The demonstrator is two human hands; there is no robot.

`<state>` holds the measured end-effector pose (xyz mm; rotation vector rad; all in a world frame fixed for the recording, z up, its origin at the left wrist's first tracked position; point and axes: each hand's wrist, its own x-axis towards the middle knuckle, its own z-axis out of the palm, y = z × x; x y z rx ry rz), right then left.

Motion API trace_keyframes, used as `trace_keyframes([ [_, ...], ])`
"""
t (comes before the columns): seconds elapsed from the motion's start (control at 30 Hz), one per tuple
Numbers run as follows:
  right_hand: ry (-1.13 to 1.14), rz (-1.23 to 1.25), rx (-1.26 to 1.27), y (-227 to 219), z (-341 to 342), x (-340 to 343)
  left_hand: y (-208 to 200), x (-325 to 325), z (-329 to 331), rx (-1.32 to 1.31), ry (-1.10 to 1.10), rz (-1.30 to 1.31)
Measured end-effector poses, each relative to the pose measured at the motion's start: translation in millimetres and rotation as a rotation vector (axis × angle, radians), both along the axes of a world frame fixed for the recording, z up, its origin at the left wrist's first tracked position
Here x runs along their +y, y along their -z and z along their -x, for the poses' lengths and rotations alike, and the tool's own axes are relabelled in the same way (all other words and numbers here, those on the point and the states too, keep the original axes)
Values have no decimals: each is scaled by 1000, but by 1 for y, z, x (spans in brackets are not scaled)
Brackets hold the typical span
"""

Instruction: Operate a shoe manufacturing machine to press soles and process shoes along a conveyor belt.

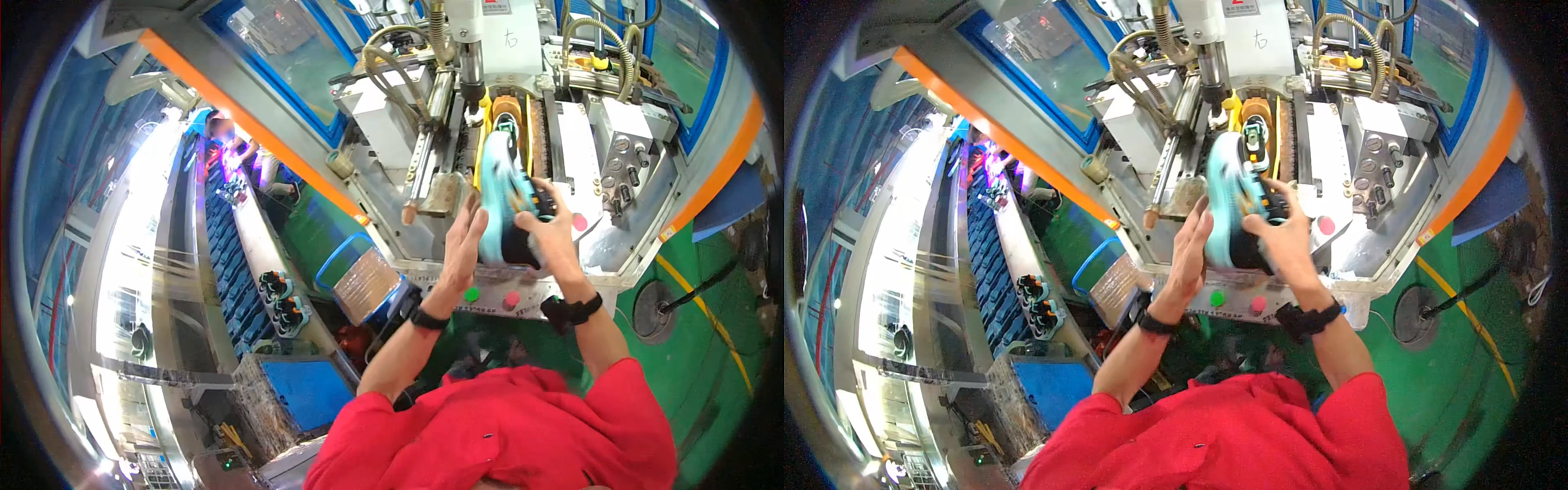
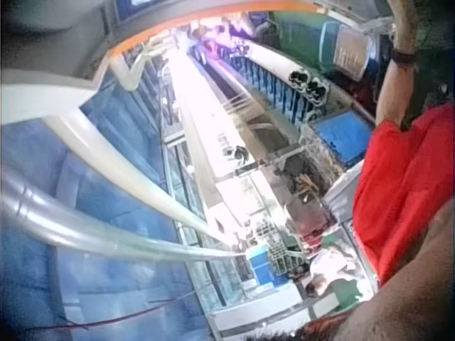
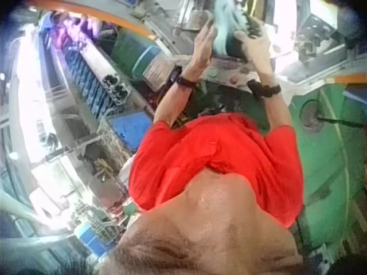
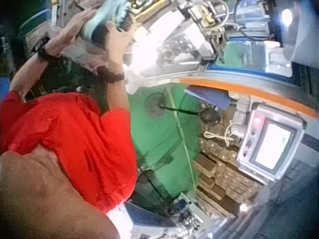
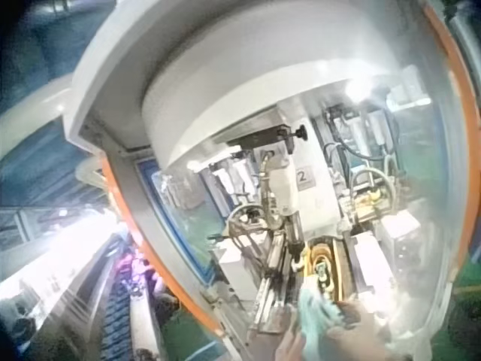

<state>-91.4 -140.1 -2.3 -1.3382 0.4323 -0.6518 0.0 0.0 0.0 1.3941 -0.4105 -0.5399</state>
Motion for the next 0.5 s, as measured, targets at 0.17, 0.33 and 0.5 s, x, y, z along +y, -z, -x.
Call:
trace_keyframes([
  [0.17, 286, 367, 61, 6, 27, -155, 83, -191, -107, -289, -201, -335],
  [0.33, 500, 414, 211, -7, 45, -186, 133, -290, -185, -376, -208, -571],
  [0.5, 559, 487, 301, -4, 38, -227, 147, -327, -213, -302, -153, -740],
])
